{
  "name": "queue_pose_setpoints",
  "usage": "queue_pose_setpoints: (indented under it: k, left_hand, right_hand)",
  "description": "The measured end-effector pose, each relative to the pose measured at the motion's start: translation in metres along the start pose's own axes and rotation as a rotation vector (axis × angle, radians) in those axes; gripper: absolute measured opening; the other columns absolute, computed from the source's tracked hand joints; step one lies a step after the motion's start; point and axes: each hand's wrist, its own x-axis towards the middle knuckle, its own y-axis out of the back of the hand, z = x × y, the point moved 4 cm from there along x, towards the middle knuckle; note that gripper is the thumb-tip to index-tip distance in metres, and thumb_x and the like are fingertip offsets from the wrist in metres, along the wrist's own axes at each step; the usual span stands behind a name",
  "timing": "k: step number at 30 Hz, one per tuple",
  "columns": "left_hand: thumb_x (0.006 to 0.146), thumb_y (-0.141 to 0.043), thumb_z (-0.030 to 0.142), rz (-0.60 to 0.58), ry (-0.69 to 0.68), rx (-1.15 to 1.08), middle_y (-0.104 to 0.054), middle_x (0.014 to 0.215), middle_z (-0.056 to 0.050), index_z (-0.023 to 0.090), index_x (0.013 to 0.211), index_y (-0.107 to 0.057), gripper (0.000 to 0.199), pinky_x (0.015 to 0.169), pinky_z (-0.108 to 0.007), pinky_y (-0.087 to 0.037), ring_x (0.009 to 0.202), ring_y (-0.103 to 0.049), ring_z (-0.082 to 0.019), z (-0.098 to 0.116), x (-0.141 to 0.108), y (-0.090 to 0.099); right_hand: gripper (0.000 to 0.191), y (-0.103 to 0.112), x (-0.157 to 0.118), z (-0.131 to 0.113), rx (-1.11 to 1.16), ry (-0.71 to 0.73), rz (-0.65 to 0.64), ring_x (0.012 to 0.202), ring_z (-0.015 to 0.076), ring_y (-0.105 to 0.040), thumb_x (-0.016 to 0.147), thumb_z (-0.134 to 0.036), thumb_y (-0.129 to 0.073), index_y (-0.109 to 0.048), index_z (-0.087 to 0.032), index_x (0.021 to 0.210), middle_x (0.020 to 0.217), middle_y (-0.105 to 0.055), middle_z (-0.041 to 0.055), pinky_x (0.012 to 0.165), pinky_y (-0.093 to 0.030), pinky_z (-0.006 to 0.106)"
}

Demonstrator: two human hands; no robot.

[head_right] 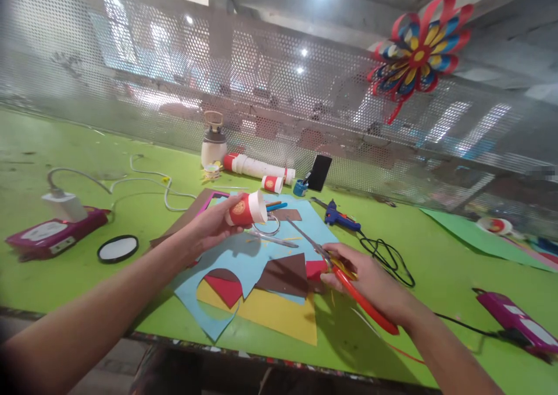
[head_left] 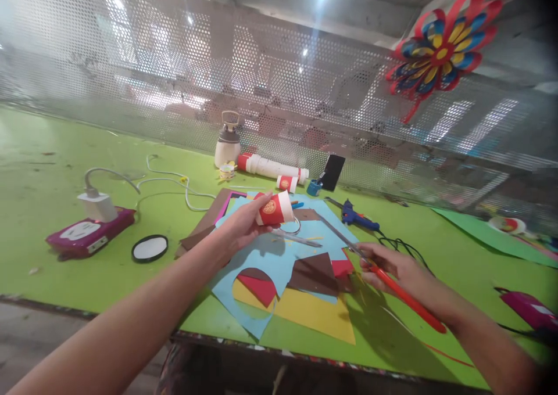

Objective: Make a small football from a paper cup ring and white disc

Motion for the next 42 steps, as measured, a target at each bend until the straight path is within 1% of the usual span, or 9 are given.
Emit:
queue_pose_setpoints:
  k: [4,13,16,19,22,24,26,33,42]
  left_hand:
    - [0.087,-0.065,0.044,0.019,0.033,0.091,-0.067,0.063,-0.004,0.013,0.09,-0.068,0.032,0.03,-0.016,-0.033,0.044,-0.06,-0.012,-0.003,0.001,0.003]
    - [0.082,-0.068,0.051,0.049,0.079,0.2,-0.068,0.063,-0.006,0.013,0.083,-0.067,0.038,0.029,-0.016,-0.026,0.041,-0.059,-0.012,0.0,-0.004,0.004]
    - [0.08,-0.069,0.055,0.014,0.063,0.193,-0.071,0.07,-0.008,0.013,0.095,-0.069,0.044,0.032,-0.018,-0.03,0.048,-0.064,-0.015,0.004,-0.006,0.007]
    - [0.079,-0.069,0.057,-0.006,0.008,0.186,-0.074,0.084,-0.012,0.013,0.105,-0.069,0.052,0.041,-0.023,-0.043,0.061,-0.068,-0.02,0.01,-0.007,0.01]
    - [0.082,-0.067,0.053,-0.072,-0.113,0.146,-0.073,0.106,-0.014,0.014,0.109,-0.068,0.047,0.068,-0.031,-0.057,0.089,-0.069,-0.024,0.017,-0.009,0.007]
    - [0.082,-0.069,0.045,-0.14,-0.185,0.118,-0.07,0.117,-0.013,0.017,0.115,-0.066,0.043,0.084,-0.036,-0.055,0.105,-0.065,-0.026,0.021,-0.011,0.001]
    - [0.08,-0.073,0.036,-0.174,-0.224,0.108,-0.069,0.119,-0.013,0.018,0.12,-0.064,0.045,0.09,-0.038,-0.052,0.109,-0.064,-0.027,0.022,-0.013,-0.003]
    - [0.08,-0.076,0.03,-0.162,-0.226,0.114,-0.069,0.118,-0.016,0.014,0.122,-0.059,0.048,0.089,-0.043,-0.051,0.101,-0.067,-0.028,0.017,-0.012,-0.005]
    - [0.081,-0.076,0.032,-0.191,-0.24,0.102,-0.069,0.116,-0.013,0.016,0.121,-0.061,0.045,0.086,-0.039,-0.054,0.102,-0.065,-0.024,0.015,-0.011,-0.005]
  right_hand:
    - [0.058,-0.003,0.006,-0.017,-0.168,0.016,-0.105,0.118,0.0321,-0.06,0.08,-0.054,-0.071,-0.063,-0.021,0.127,0.132,-0.063,0.0118,0.103,-0.045,0.045]
    - [0.046,-0.017,0.023,-0.039,-0.167,0.025,-0.245,0.103,0.0272,-0.063,0.08,-0.048,-0.071,-0.069,-0.022,0.117,0.115,-0.069,0.0073,0.092,-0.049,0.039]
    - [0.043,-0.021,0.029,-0.034,-0.096,-0.01,-0.275,0.102,0.0277,-0.063,0.079,-0.043,-0.072,-0.069,-0.022,0.116,0.112,-0.07,0.0071,0.09,-0.049,0.039]
    - [0.046,-0.024,0.036,-0.029,0.024,-0.003,-0.299,0.091,0.0248,-0.064,0.079,-0.048,-0.072,-0.068,-0.02,0.115,0.099,-0.07,0.0063,0.081,-0.051,0.036]
    - [0.049,-0.027,0.04,-0.026,0.18,0.029,-0.328,0.079,0.021,-0.063,0.081,-0.055,-0.068,-0.067,-0.017,0.113,0.09,-0.068,0.0061,0.07,-0.052,0.032]
    - [0.052,-0.029,0.04,-0.025,0.287,0.055,-0.343,0.074,0.0191,-0.063,0.083,-0.058,-0.066,-0.066,-0.015,0.112,0.087,-0.066,0.007,0.063,-0.051,0.03]
    - [0.053,-0.031,0.039,-0.022,0.342,0.065,-0.341,0.068,0.0164,-0.06,0.085,-0.058,-0.065,-0.066,-0.013,0.111,0.082,-0.064,0.0062,0.059,-0.049,0.027]
    - [0.05,-0.039,0.027,-0.018,0.436,0.029,-0.325,0.066,0.0117,-0.049,0.089,-0.061,-0.06,-0.061,-0.017,0.112,0.079,-0.055,0.0016,0.057,-0.04,0.022]
    - [0.048,-0.036,0.011,-0.024,0.342,0.09,-0.354,0.084,0.0175,-0.055,0.094,-0.06,-0.052,-0.057,-0.02,0.121,0.095,-0.057,0.0064,0.072,-0.049,0.027]
